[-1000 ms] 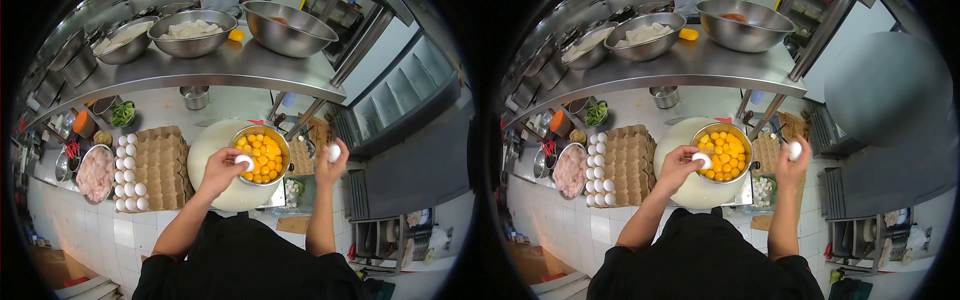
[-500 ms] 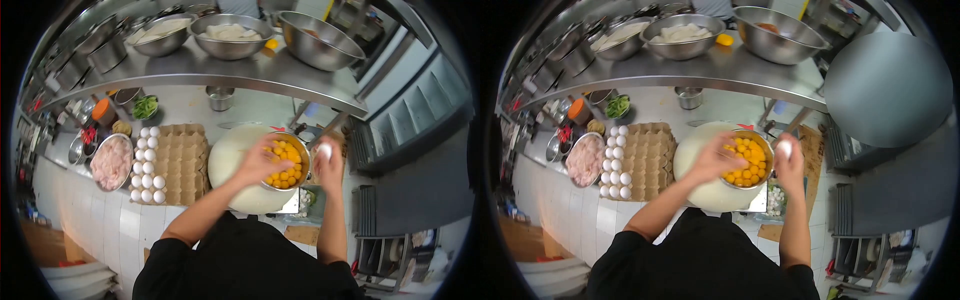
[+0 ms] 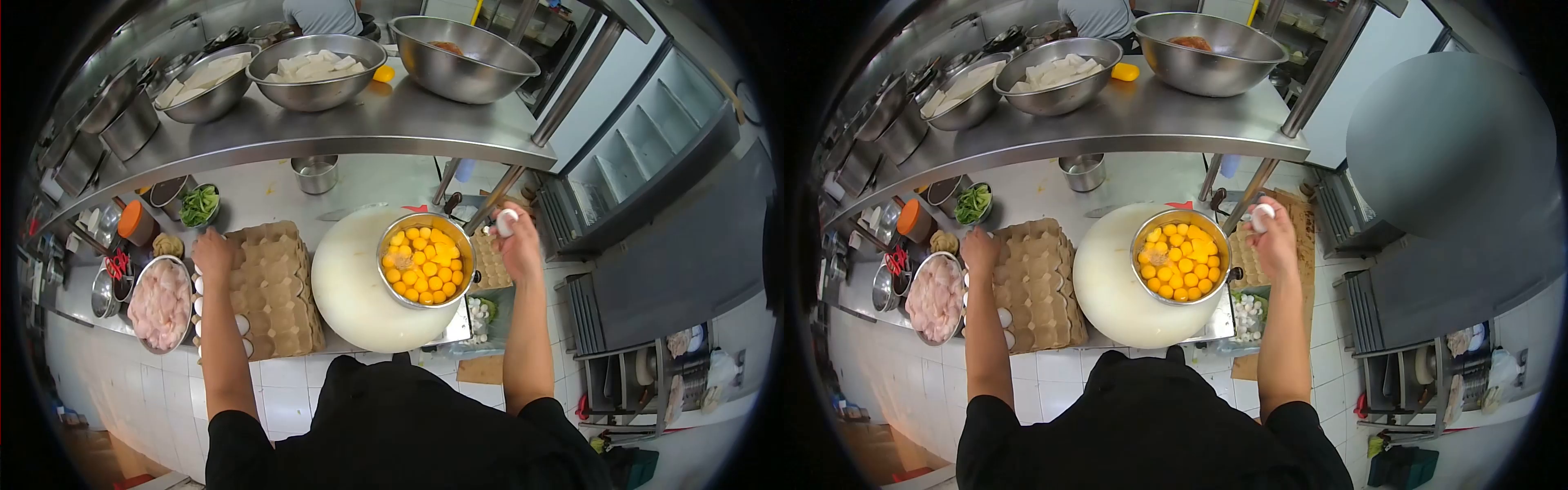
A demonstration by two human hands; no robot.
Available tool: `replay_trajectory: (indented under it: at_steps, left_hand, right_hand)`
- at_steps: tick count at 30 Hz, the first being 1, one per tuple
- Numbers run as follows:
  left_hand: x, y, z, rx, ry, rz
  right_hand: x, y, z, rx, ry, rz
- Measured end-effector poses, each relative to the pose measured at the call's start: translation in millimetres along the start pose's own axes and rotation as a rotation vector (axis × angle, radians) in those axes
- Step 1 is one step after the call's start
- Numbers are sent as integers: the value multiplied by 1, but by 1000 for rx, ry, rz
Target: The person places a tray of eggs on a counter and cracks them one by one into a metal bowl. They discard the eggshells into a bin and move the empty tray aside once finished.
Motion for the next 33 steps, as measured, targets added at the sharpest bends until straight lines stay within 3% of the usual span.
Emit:
replay_trajectory:
  at_steps: [1, 3, 4, 6, 9, 11, 17, 18, 19, 20, 22, 23, 25, 27, 28, 30, 31, 33]
  left_hand:
    - [-4, -6, -3, 8, 8, 2]
    - [-1, -12, -2, 15, 16, 6]
    - [12, -10, 2, 26, 35, 7]
    - [38, -5, 14, 31, 54, 13]
    - [67, 13, 49, -48, 288, 2]
    - [82, 31, 78, -59, 360, -4]
    - [93, 123, 181, -137, 999, -542]
    - [84, 137, 197, -149, 1100, -624]
    - [72, 151, 213, -160, 1200, -708]
    - [63, 164, 223, -158, 1201, -715]
    - [56, 200, 256, -197, 1443, -948]
    - [57, 212, 264, -200, 1444, -951]
    - [58, 243, 285, -226, 1424, -1076]
    - [67, 264, 297, -258, 1407, -1105]
    - [70, 274, 303, -281, 1388, -1127]
    - [67, 289, 318, -385, 1357, -1121]
    - [68, 295, 324, -424, 1348, -1107]
    - [83, 304, 331, -448, 1317, -1159]
  right_hand:
    - [-6, 7, 5, -4, 1, -2]
    - [-42, 22, 21, -47, 406, -351]
    - [-56, 26, 22, -47, 405, -351]
    - [-80, 29, 29, -32, 839, -411]
    - [-94, 21, 65, 108, 1097, -542]
    - [-114, 30, 54, 70, 1164, -565]
    - [-147, 43, 14, 257, 1322, -634]
    - [-150, 46, -17, 523, 1216, -525]
    - [-146, 55, -47, 778, 1094, -411]
    - [-125, 54, -63, 834, 1023, -272]
    - [-65, 54, -84, 843, 778, 33]
    - [-25, 54, -81, 794, 602, 196]
    - [52, 50, -51, 515, 854, 272]
    - [79, 63, -10, 504, 1739, -106]
    - [77, 76, -11, 507, 1737, -109]
    - [85, 85, -11, 260, 1238, 70]
    - [49, 93, -25, 264, 1222, 33]
    - [-56, 119, -48, 348, 702, -333]
Point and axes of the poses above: each hand's wrist, its own y-axis away from the middle knuckle, its own x-axis out of the back of the hand, z = x × y, the point moved 10 cm from there along -y, towards the middle knuckle, and after that the axes turned 9 degrees about x, right-handed, at the moved point
